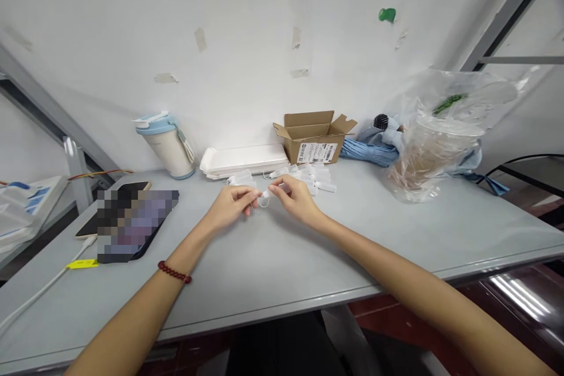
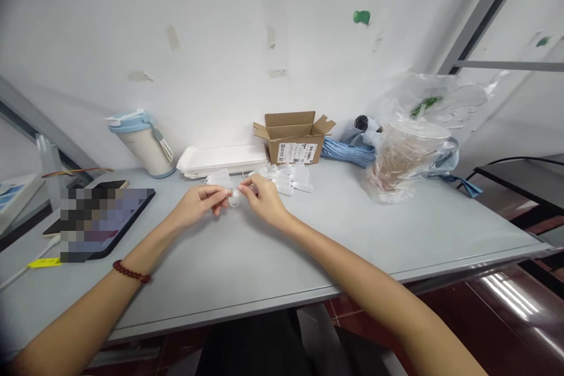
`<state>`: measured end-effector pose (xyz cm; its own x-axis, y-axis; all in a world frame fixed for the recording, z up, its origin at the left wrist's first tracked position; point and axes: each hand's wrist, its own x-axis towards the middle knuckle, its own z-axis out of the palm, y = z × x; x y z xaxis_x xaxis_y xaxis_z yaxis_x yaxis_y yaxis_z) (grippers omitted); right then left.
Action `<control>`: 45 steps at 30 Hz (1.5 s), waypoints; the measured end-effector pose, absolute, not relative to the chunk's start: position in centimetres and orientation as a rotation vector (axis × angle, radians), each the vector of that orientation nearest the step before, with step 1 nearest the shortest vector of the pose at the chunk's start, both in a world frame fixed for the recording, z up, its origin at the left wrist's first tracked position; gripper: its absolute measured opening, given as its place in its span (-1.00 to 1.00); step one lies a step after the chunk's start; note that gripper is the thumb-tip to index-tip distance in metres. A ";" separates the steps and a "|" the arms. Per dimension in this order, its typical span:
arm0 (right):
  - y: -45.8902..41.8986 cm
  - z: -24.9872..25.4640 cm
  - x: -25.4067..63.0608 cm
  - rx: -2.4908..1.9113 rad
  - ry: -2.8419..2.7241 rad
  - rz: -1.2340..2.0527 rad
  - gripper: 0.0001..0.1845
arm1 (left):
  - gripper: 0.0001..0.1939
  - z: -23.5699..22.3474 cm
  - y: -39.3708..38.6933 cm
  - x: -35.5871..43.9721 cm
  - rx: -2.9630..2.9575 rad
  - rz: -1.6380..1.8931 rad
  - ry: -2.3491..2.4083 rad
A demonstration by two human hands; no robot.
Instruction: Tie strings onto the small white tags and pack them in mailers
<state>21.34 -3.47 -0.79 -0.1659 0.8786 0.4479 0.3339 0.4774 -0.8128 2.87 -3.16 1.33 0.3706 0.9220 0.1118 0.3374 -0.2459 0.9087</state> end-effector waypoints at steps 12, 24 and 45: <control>-3.6 -0.4 21.5 -1.085 -1.621 0.799 -0.74 | -0.65 1.8 -3.2 2.8 1.694 0.800 1.144; -3.7 -0.8 21.5 -1.067 -1.667 0.812 -0.71 | -0.70 2.0 -3.7 3.2 1.698 0.829 1.145; -4.0 -1.2 21.5 -1.008 -1.734 0.693 -0.71 | -0.73 1.8 -4.3 3.9 1.713 0.862 1.116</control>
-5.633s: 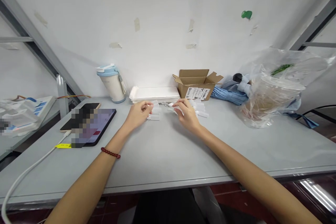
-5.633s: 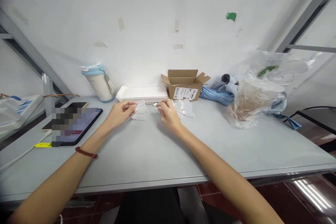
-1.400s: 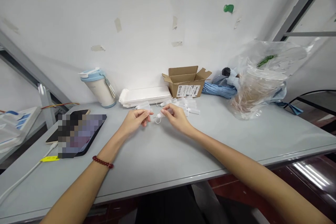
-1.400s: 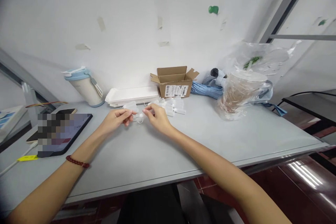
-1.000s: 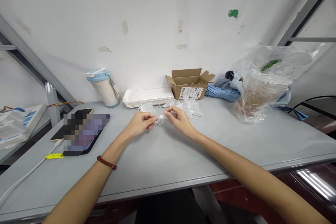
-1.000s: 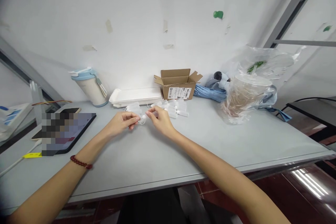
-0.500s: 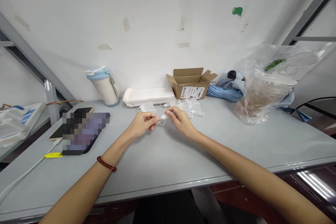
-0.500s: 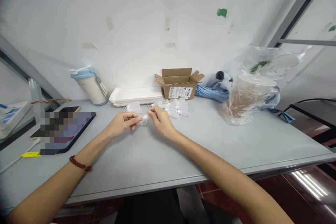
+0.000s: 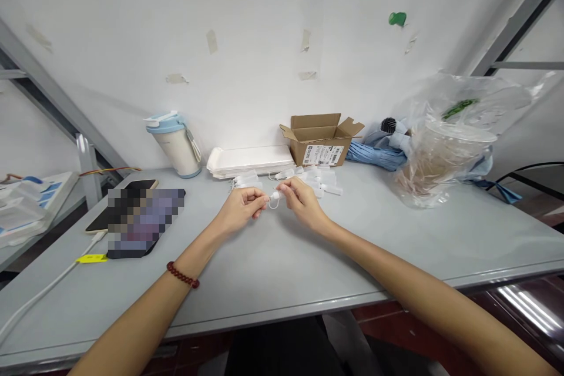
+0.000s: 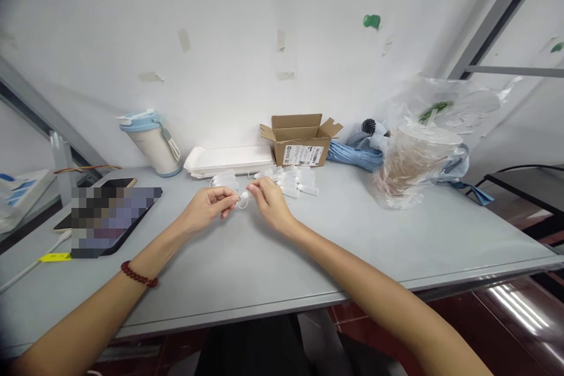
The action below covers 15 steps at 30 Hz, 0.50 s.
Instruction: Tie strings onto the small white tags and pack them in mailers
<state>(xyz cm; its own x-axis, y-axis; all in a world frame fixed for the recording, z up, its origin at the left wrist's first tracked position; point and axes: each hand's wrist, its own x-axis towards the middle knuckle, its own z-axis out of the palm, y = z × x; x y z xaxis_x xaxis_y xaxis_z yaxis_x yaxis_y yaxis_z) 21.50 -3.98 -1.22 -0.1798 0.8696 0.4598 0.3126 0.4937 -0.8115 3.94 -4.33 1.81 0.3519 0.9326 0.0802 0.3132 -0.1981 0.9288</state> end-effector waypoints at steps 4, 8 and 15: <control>-4.2 -1.1 21.5 -0.986 -1.740 0.662 -0.70 | -0.73 2.0 -4.4 4.0 1.685 0.857 1.103; -4.4 -1.2 21.4 -0.976 -1.733 0.657 -0.72 | -0.74 2.0 -4.4 4.0 1.657 0.855 1.096; -4.3 -1.3 21.4 -0.942 -1.780 0.567 -0.74 | -0.75 1.6 -4.3 3.8 1.639 0.863 1.095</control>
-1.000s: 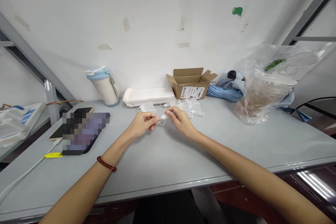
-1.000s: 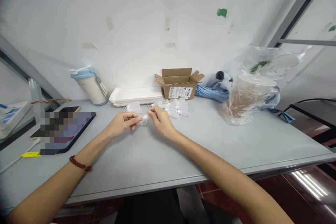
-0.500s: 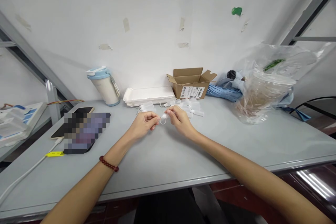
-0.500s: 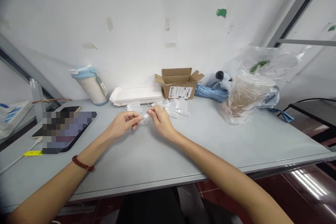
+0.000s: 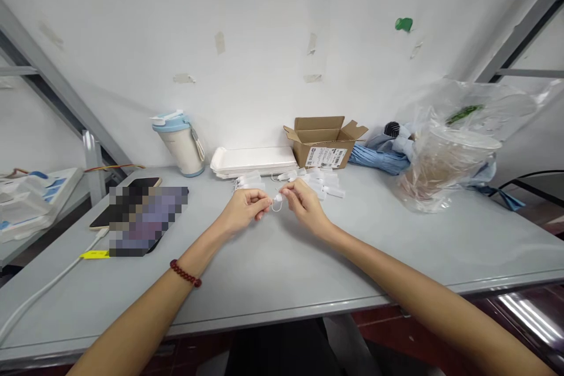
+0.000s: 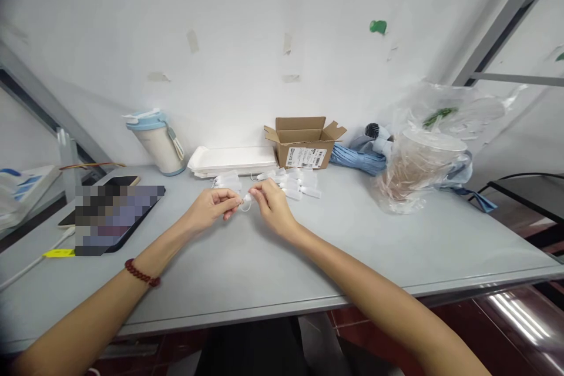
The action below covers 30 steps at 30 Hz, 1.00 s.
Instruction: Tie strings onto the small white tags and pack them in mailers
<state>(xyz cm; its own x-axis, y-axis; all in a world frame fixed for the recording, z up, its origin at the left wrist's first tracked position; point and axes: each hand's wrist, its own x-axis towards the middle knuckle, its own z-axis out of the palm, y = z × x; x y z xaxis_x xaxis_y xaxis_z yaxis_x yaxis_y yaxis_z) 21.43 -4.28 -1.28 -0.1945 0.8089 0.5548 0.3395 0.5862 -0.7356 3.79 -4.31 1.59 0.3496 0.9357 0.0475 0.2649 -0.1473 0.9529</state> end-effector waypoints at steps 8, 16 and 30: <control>-4.0 -0.8 21.6 -0.905 -1.728 0.756 -0.73 | -0.71 1.3 -3.9 3.8 1.494 0.890 1.008; -3.8 -0.4 21.6 -0.894 -1.643 0.835 -0.72 | -0.68 0.9 -3.6 3.7 1.512 0.900 1.005; -2.3 1.3 24.5 -1.508 -2.350 0.035 -0.79 | -0.70 2.9 -0.9 -2.3 1.498 0.961 1.329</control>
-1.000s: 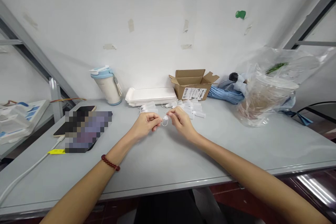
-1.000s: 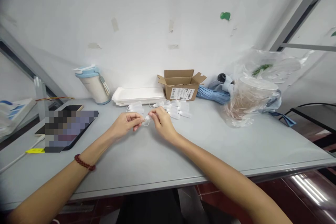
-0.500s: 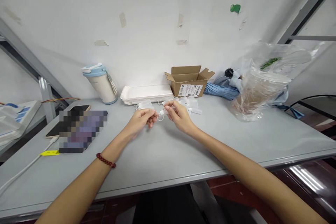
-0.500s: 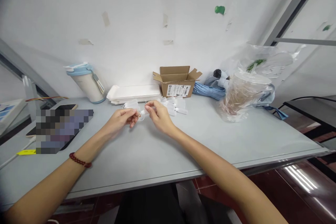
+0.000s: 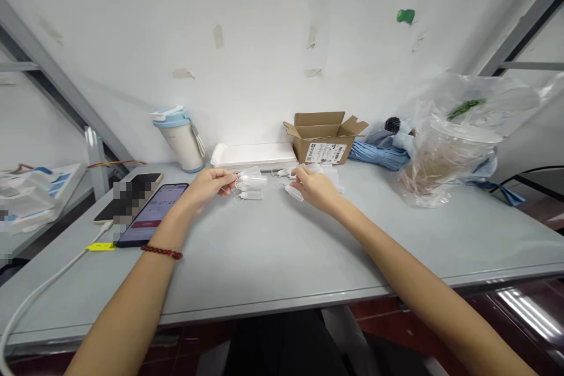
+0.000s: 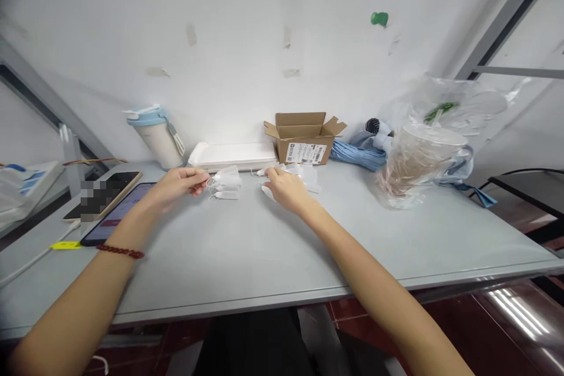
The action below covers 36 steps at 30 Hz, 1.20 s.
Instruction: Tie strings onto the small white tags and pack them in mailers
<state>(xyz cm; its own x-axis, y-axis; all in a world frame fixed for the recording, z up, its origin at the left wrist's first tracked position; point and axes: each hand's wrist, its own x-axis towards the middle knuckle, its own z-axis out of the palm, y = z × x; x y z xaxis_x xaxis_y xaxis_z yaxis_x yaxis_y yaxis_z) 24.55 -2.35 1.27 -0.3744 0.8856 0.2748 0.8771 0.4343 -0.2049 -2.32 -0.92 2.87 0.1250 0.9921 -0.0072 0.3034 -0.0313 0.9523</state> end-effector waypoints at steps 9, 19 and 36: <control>-2.1 0.9 24.5 -1.636 -2.508 -0.102 -0.65 | -0.68 1.1 0.1 -3.2 1.506 0.844 1.366; -1.9 -0.5 24.1 -1.597 -2.550 -0.097 -0.62 | -0.71 0.3 0.3 -2.7 1.531 0.853 1.554; -2.3 0.1 24.0 -1.523 -2.357 0.109 -0.72 | -0.53 -0.5 -4.7 4.7 2.484 0.419 1.458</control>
